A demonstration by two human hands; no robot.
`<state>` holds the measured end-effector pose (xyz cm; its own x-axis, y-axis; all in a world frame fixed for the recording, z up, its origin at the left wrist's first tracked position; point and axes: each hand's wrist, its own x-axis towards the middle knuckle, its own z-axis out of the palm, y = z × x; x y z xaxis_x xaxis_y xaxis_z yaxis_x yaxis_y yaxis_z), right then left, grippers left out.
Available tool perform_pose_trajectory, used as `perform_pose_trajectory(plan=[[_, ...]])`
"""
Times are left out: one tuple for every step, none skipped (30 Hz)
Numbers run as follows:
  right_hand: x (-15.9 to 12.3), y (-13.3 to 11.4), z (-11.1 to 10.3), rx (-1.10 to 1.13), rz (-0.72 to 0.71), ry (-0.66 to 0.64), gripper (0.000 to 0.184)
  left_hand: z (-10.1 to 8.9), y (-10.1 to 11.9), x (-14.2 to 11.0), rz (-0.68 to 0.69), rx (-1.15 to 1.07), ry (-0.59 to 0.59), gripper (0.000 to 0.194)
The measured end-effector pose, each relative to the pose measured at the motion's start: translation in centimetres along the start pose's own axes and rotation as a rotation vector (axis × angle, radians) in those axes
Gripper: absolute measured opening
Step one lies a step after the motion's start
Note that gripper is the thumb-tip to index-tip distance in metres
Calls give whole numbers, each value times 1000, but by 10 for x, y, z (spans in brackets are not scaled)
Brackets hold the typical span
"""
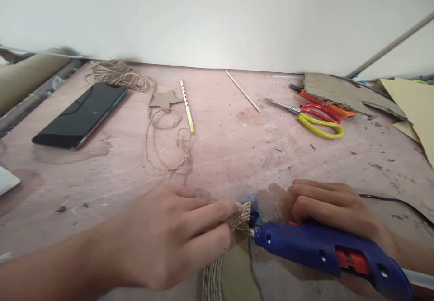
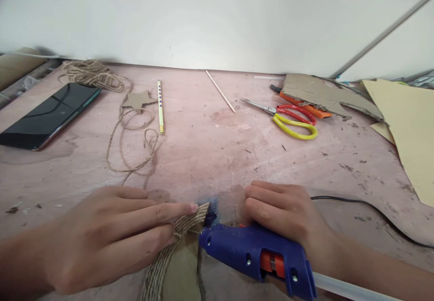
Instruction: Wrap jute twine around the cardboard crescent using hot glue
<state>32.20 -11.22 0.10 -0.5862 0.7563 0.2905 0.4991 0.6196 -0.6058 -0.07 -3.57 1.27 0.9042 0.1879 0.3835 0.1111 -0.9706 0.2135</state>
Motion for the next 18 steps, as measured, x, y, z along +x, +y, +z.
perform_pose_trajectory(plan=[[-1, 0, 0, -2, 1, -2, 47, 0, 0, 0, 25, -15, -8, 58], [-2, 1, 0, -3, 4, 1, 46, -1, -1, 0, 40, -28, -16, 56], [-3, 1, 0, -3, 6, 4, 45, -1, -1, 0, 46, -38, -24, 54], [-3, 1, 0, 2, 8, 12, 45, 0, -1, 0, 36, -41, -27, 52], [-4, 1, -1, 7, 7, 19, 45, 0, -1, 0, 31, -45, -29, 50], [-4, 2, -1, 11, 7, 22, 45, 1, -2, -1, 27, -52, -29, 48], [-5, 2, -2, 11, 5, 30, 45, 1, -2, -1, 23, -60, -32, 47], [-5, 2, -2, 8, 1, 34, 45, 1, -2, -1, 20, -69, -32, 45], [-5, 2, -3, 3, 1, 35, 44, 2, -2, -1, 18, -75, -32, 45], [-6, 2, -4, -1, 0, 33, 43, 2, -2, -1, 18, -78, -36, 44], [-7, 2, -4, -5, 1, 29, 41, 1, -2, 0, 23, -78, -40, 44], [-8, 3, -5, -6, 3, 28, 39, 1, -2, 0, 26, -75, -42, 44], [-9, 3, -6, -5, 5, 23, 38, 1, -2, 0, 30, -72, -46, 43], [-10, 4, -6, -5, 9, 15, 36, 0, -2, 0, 33, -70, -46, 43], [-11, 4, -7, -9, 11, 11, 34, 0, -2, 0, 34, -69, -47, 42], [-12, 5, -8, -15, 13, 7, 32, 0, -2, 0, 32, -68, -45, 42], [-13, 5, -9, -20, 13, 0, 30, 0, -2, 0, 27, -65, -40, 42], [-14, 6, -10, -26, 13, -12, 26, 0, -2, -1, 24, -64, -34, 43]])
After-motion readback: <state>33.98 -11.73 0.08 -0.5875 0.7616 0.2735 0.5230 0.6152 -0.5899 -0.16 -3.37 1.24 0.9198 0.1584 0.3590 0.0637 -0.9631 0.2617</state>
